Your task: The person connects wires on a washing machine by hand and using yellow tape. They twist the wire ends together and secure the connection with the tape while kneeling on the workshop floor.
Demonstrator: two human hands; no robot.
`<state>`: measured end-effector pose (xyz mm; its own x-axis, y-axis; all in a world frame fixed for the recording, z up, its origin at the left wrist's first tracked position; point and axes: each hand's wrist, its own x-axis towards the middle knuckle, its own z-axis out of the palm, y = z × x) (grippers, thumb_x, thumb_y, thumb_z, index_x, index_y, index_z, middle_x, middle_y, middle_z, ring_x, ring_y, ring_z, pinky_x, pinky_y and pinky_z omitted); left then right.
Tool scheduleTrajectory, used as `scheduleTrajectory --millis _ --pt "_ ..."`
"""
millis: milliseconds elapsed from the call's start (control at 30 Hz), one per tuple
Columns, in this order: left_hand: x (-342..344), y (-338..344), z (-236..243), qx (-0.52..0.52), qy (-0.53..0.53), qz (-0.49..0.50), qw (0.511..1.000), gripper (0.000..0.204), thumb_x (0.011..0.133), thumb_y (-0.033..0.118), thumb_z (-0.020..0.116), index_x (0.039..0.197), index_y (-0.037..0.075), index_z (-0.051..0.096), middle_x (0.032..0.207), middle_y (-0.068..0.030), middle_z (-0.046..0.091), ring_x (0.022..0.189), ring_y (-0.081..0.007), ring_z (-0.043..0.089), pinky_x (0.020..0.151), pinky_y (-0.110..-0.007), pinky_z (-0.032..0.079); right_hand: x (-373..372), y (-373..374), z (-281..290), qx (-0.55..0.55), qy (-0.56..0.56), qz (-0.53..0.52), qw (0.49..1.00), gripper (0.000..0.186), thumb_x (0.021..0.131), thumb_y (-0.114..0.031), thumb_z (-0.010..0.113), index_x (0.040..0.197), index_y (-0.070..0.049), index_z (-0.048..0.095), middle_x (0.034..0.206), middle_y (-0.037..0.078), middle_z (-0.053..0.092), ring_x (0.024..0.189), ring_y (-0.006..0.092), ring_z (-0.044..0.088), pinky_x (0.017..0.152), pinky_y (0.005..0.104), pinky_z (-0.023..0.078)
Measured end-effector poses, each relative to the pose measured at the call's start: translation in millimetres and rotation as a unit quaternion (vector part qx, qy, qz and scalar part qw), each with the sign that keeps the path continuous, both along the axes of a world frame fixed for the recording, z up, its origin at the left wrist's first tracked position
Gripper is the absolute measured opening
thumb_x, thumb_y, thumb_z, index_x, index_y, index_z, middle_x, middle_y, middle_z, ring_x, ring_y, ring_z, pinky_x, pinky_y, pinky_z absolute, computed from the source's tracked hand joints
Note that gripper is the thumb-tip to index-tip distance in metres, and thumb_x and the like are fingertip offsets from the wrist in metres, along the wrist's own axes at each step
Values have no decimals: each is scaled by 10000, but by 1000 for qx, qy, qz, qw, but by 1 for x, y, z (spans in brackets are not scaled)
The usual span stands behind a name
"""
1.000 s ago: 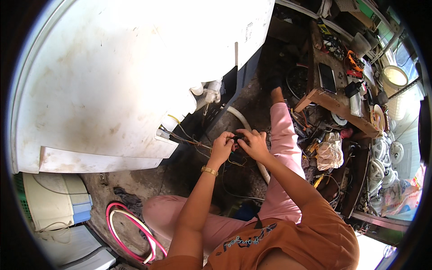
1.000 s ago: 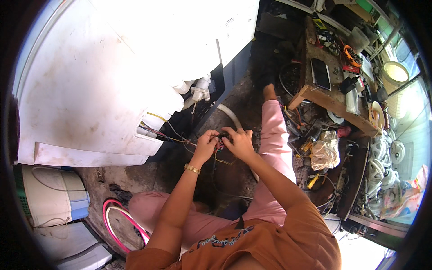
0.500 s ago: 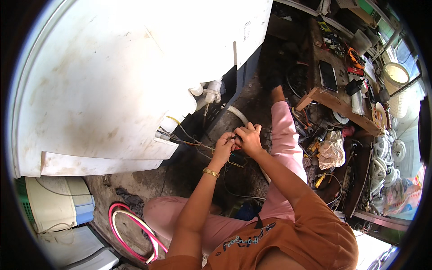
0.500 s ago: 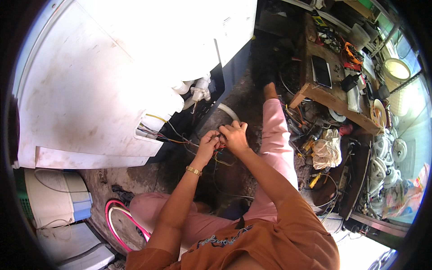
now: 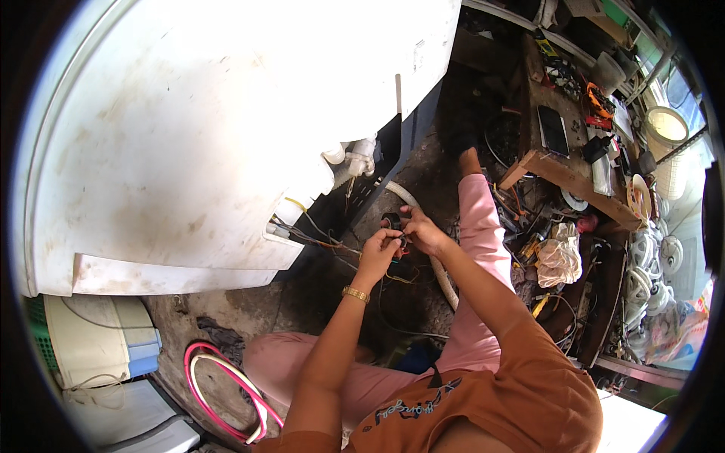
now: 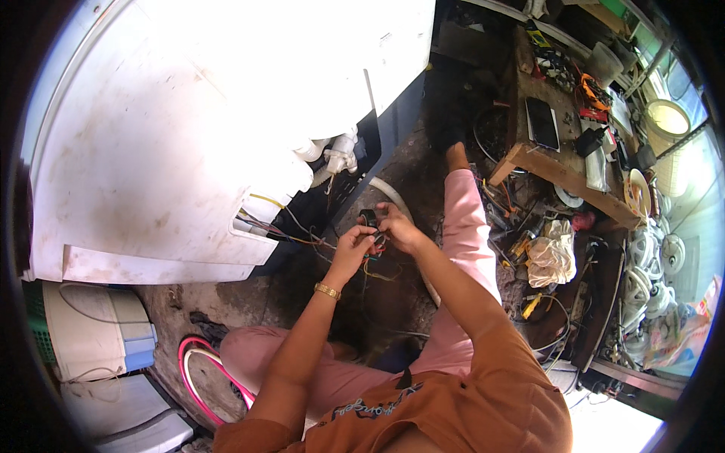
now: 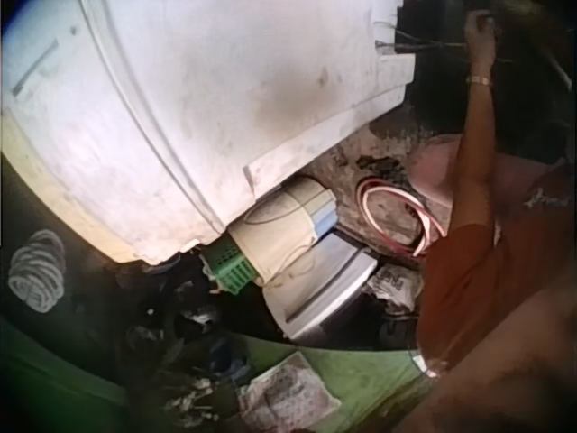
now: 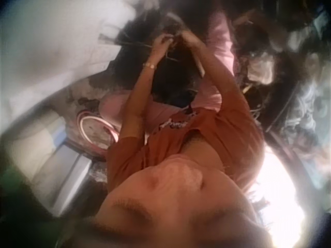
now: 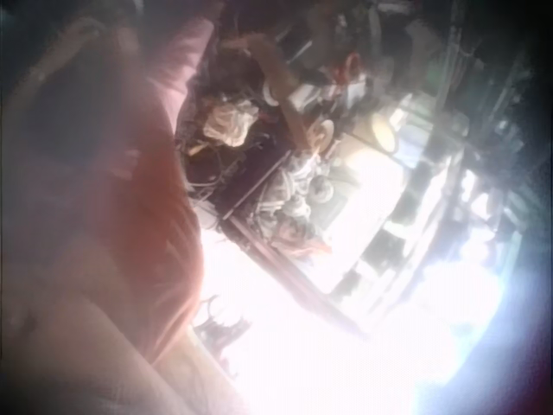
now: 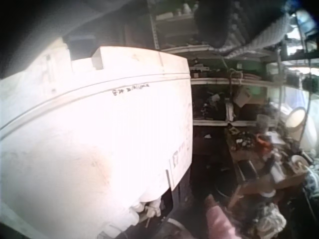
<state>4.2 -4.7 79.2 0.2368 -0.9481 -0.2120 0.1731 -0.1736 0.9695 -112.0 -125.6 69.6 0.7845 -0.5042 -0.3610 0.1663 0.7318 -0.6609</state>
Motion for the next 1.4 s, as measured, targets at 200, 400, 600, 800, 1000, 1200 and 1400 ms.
scheduleTrajectory --millis 200,400,600,800,1000,1200,1400 --pt "-9 -6 -1 7 -302 30 953 136 841 -29 590 974 -38 565 788 -122 651 730 -129 644 604 -256 481 1 -11 55 -197 90 10 976 591 765 -15 559 1320 -29 357 1046 150 597 970 206 589 852 305 450" --pt "-4 -11 26 -4 -168 143 975 110 856 -41 567 958 -6 546 703 -75 634 641 -135 639 548 -303 483 -33 33 75 -283 65 41 956 393 750 -18 551 1124 -62 439 1029 89 615 942 177 575 794 327 428" --pt "14 -1 6 20 -91 13 996 96 918 -15 504 1002 9 542 764 -20 595 668 -55 547 604 -229 464 -33 17 24 -609 284 69 737 376 690 -51 534 1051 -92 437 997 89 654 992 298 586 768 434 337" --pt "-6 -10 7 -35 -158 0 987 77 893 -5 547 968 -4 560 747 -26 609 663 -83 560 623 -241 465 0 -30 -6 -427 185 -30 885 389 746 -5 511 1122 -21 415 987 163 606 878 225 623 714 339 482" --pt "0 -6 3 9 -332 16 943 65 856 -6 591 916 -23 573 812 -115 670 729 -166 651 614 -306 483 -4 10 47 -321 65 -29 944 347 725 5 523 1056 -19 424 907 143 573 822 201 585 707 322 459" --pt "12 -8 13 -32 -166 43 985 82 896 20 554 975 0 565 781 -75 650 687 -116 615 595 -281 482 -53 49 64 -549 197 77 808 337 685 20 484 1012 -43 434 968 141 585 888 304 595 745 387 450" --pt "-2 -17 10 46 -29 -70 996 99 942 68 518 1028 35 553 760 10 571 644 -55 529 586 -223 456 -52 -12 -14 -585 251 -32 770 323 705 16 472 1020 -50 439 954 155 629 865 330 614 743 381 460"
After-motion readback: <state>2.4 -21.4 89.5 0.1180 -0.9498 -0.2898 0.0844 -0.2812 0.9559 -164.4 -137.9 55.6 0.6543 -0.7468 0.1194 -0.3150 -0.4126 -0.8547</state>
